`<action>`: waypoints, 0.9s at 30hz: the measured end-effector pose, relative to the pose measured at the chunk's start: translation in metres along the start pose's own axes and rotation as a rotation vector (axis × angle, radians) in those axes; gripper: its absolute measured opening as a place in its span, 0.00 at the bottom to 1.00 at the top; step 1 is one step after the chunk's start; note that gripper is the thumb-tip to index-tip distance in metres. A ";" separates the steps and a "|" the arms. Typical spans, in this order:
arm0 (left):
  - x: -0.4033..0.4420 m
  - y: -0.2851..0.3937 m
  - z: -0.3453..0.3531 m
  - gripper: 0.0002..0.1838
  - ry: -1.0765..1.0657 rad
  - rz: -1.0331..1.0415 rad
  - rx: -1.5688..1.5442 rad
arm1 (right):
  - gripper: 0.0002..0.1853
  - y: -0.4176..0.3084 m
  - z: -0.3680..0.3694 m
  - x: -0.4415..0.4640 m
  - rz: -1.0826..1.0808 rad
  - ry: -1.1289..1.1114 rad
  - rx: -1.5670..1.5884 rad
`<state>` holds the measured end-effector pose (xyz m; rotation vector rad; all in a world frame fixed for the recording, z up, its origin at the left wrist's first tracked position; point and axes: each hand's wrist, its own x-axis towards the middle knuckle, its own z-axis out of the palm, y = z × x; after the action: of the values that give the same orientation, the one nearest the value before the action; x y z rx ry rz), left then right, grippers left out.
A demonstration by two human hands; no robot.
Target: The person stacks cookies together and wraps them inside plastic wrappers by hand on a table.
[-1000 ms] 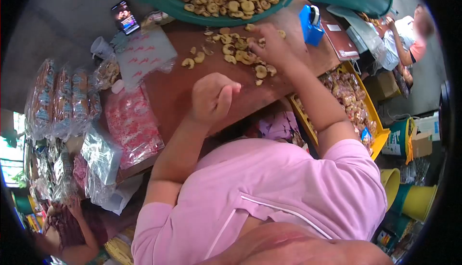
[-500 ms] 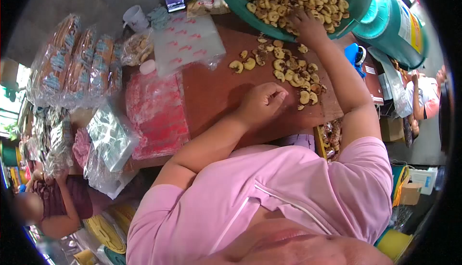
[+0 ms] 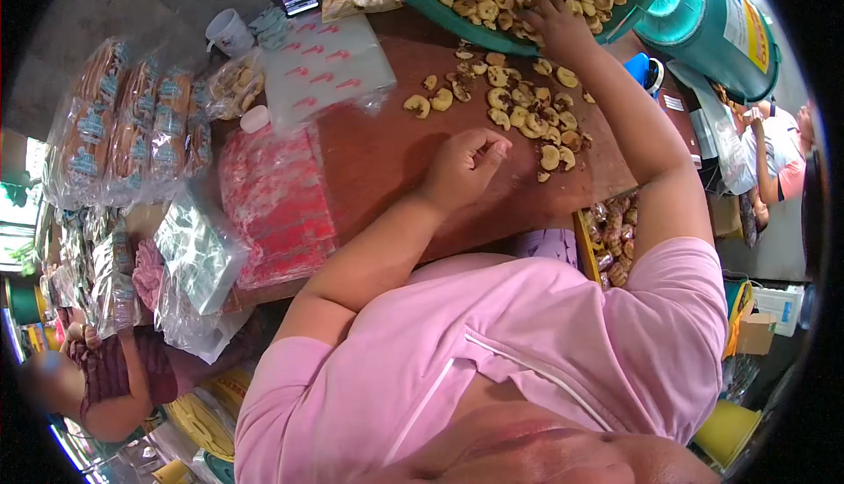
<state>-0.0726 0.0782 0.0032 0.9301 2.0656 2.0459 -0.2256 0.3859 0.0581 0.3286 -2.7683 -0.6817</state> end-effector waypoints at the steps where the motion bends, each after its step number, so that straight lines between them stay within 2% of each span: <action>1: 0.000 -0.002 0.000 0.09 0.002 -0.005 -0.011 | 0.46 0.000 -0.002 -0.001 0.017 -0.041 0.005; 7: 0.000 -0.003 -0.003 0.09 0.002 0.004 0.006 | 0.45 0.007 0.016 0.005 0.081 -0.167 0.023; 15: 0.001 -0.001 -0.001 0.10 -0.018 -0.022 -0.029 | 0.42 0.006 0.003 -0.005 0.054 -0.086 0.024; 17: 0.001 0.000 -0.002 0.10 -0.016 -0.019 -0.027 | 0.41 0.014 0.026 0.002 0.080 -0.057 0.122; 23: 0.001 -0.005 0.001 0.10 -0.021 -0.005 -0.018 | 0.33 0.012 0.026 0.002 0.048 -0.135 0.066; 27: 0.001 -0.003 0.000 0.10 -0.002 0.023 0.015 | 0.30 0.003 0.017 -0.009 -0.006 0.009 0.052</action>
<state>-0.0747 0.0792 0.0005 0.9630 2.0813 2.0423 -0.2226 0.3979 0.0435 0.3493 -2.7817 -0.6090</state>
